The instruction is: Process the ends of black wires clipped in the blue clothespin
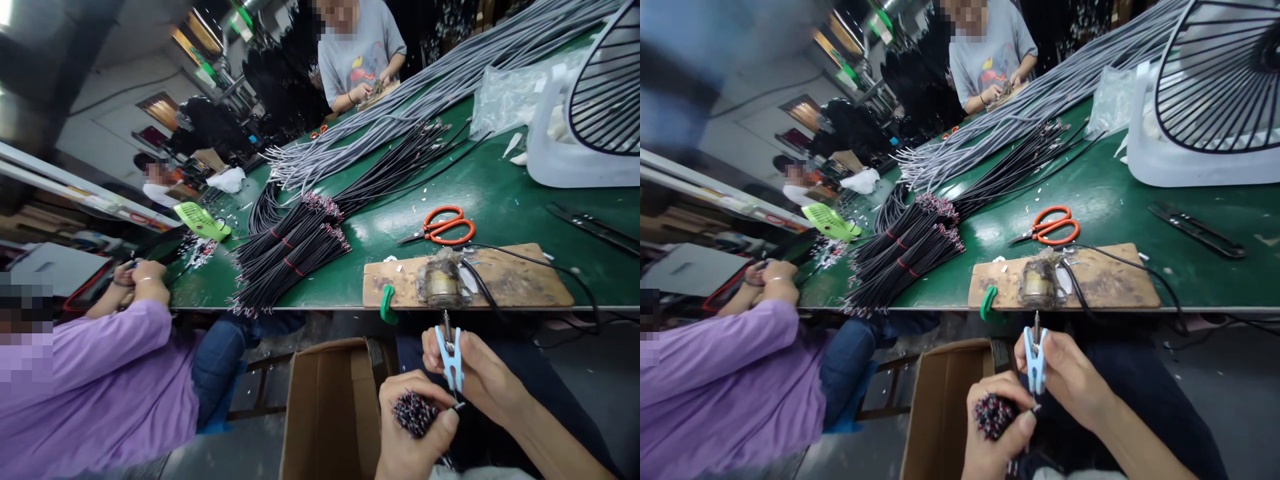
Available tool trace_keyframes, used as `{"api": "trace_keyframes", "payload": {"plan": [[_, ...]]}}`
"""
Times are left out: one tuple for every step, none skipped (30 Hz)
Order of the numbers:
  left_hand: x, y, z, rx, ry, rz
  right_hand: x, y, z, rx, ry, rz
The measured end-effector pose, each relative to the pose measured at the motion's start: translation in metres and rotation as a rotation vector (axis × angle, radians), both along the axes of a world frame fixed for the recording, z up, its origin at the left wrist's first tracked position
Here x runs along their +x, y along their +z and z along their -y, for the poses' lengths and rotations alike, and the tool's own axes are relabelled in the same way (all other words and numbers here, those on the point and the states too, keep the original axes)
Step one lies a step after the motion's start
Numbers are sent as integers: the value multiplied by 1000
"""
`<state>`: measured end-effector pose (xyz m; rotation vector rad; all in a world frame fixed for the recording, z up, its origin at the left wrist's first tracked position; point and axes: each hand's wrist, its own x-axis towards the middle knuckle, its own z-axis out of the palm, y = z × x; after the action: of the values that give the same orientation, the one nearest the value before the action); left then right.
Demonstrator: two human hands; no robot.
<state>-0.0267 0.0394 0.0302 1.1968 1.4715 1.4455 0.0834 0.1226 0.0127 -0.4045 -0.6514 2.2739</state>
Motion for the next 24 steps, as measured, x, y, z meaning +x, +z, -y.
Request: {"api": "trace_keyframes", "payload": {"plan": [[0, -1, 2, -14, 27, -13, 1, 0, 0, 11, -4, 13], [1, -2, 5, -29, 57, -17, 1, 0, -1, 18, -5, 28], [1, -4, 7, -49, 79, -13, 2, 0, -1, 22, -5, 45], [2, -6, 10, -70, 98, -8, 3, 0, -2, 26, -4, 61], [2, -7, 12, -89, 116, -8, 3, 0, -2, 29, -4, 76], [2, -9, 13, -105, 129, -12, 4, 0, -2, 32, -2, 89], [2, -10, 14, -116, 133, -18, 4, 0, -3, 35, -2, 98], [2, -10, 15, -124, 129, -24, 5, 0, -3, 38, 0, 105], [2, -9, 15, -126, 123, -26, 5, 0, -3, 38, -1, 109], [2, -8, 14, -124, 117, -29, 5, 0, -3, 40, -1, 112], [1, -6, 14, -119, 109, -34, 5, 0, -3, 42, -2, 113], [1, -4, 14, -114, 103, -44, 5, 0, -3, 42, -3, 115], [1, -3, 13, -111, 101, -56, 5, 0, -3, 41, -6, 118], [0, -2, 13, -113, 103, -67, 4, 1, -3, 41, -8, 121], [0, -2, 13, -118, 108, -69, 4, 1, -3, 42, -11, 125], [1, -3, 13, -127, 116, -59, 4, 2, -3, 40, -14, 128], [2, -5, 14, -136, 128, -34, 3, 2, -3, 36, -18, 129], [3, -7, 14, -145, 143, 2, 3, 3, -3, 32, -20, 128], [4, -10, 15, -155, 159, 42, 2, 3, -4, 28, -21, 125], [6, -12, 15, -168, 170, 82, 2, 3, -4, 21, -22, 123], [7, -14, 16, -180, 176, 117, 3, 3, -4, 11, -20, 125], [9, -16, 16, -191, 179, 142, 4, 2, -4, -3, -15, 134], [10, -17, 16, -199, 181, 157, 6, 1, -3, -17, -4, 156], [10, -17, 16, -205, 183, 162, 9, -1, -2, -24, 15, 185]]}}
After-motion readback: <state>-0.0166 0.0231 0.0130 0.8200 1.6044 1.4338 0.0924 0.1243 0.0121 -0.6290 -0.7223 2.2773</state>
